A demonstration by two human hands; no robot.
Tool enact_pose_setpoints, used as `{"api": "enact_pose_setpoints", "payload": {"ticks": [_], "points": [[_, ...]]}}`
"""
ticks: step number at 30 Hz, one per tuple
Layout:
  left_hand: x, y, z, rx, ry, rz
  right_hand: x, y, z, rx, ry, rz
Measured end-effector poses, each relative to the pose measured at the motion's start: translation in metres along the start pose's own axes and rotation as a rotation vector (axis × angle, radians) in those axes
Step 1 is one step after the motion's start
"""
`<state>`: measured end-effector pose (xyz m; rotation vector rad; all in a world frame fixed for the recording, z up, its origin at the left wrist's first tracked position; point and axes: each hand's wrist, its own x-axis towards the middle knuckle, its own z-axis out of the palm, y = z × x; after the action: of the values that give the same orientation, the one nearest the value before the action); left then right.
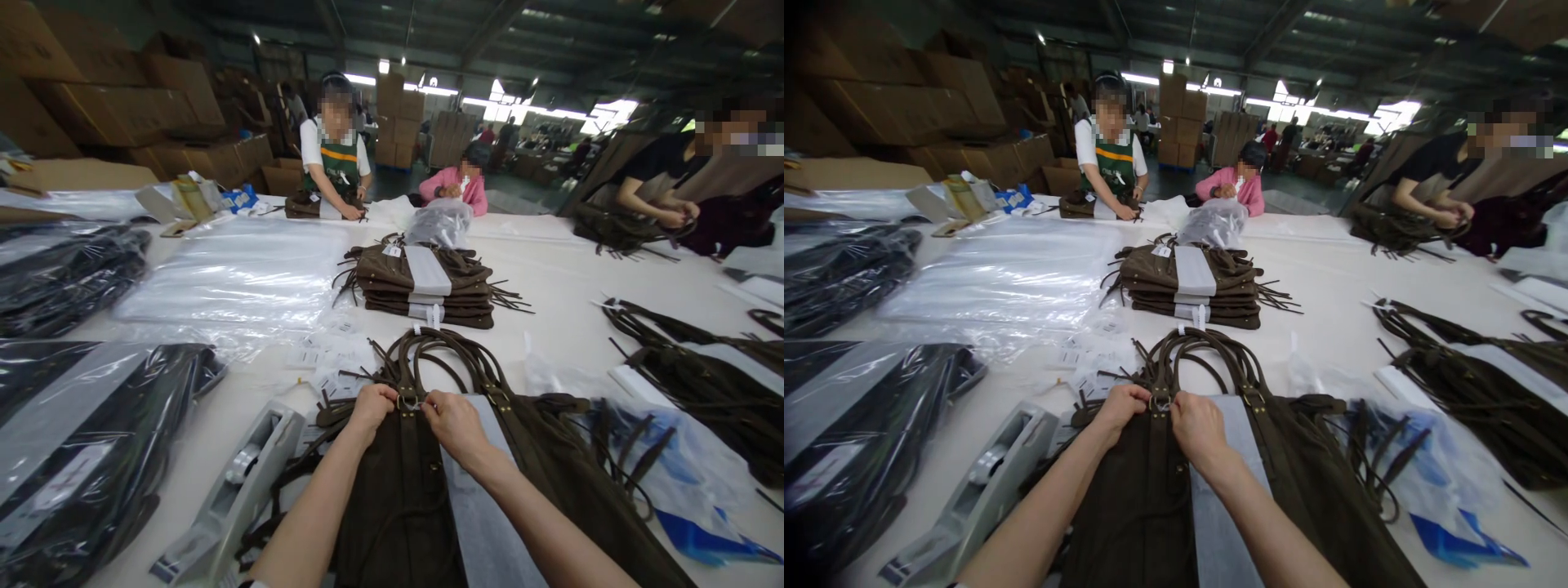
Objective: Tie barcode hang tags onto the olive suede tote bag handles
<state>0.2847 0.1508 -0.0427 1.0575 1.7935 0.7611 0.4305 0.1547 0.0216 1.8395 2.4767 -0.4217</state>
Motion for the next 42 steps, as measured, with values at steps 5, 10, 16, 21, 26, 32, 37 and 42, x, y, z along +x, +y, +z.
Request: {"api": "enact_pose_setpoints", "payload": {"ticks": [5,10,16,21,26,32,37,42], "points": [[-0.003,0.0,-0.004,-0.22,-0.015,-0.018,0.009,-0.005,0.014,-0.041,0.003,0.022],[-0.005,0.0,-0.004,-0.323,-0.053,-0.034,0.006,-0.005,0.025,-0.093,0.094,0.069],[-0.002,0.001,-0.007,-0.338,-0.166,-0.02,0.004,-0.008,0.034,-0.052,0.092,0.072],[-0.001,0.002,-0.009,-0.324,-0.252,-0.003,0.007,-0.011,0.041,-0.026,0.094,0.083],[0.001,0.007,-0.012,-0.285,-0.319,-0.016,0.01,-0.017,0.045,-0.006,0.099,0.103],[0.004,0.01,-0.01,-0.223,-0.281,-0.03,0.015,-0.02,0.044,0.051,0.062,0.112],[0.004,0.003,-0.006,-0.255,-0.218,-0.029,0.016,-0.015,0.037,0.136,0.017,0.043],[0.003,-0.006,-0.009,-0.322,-0.159,-0.041,0.012,-0.011,0.03,0.213,-0.02,-0.006]]}}
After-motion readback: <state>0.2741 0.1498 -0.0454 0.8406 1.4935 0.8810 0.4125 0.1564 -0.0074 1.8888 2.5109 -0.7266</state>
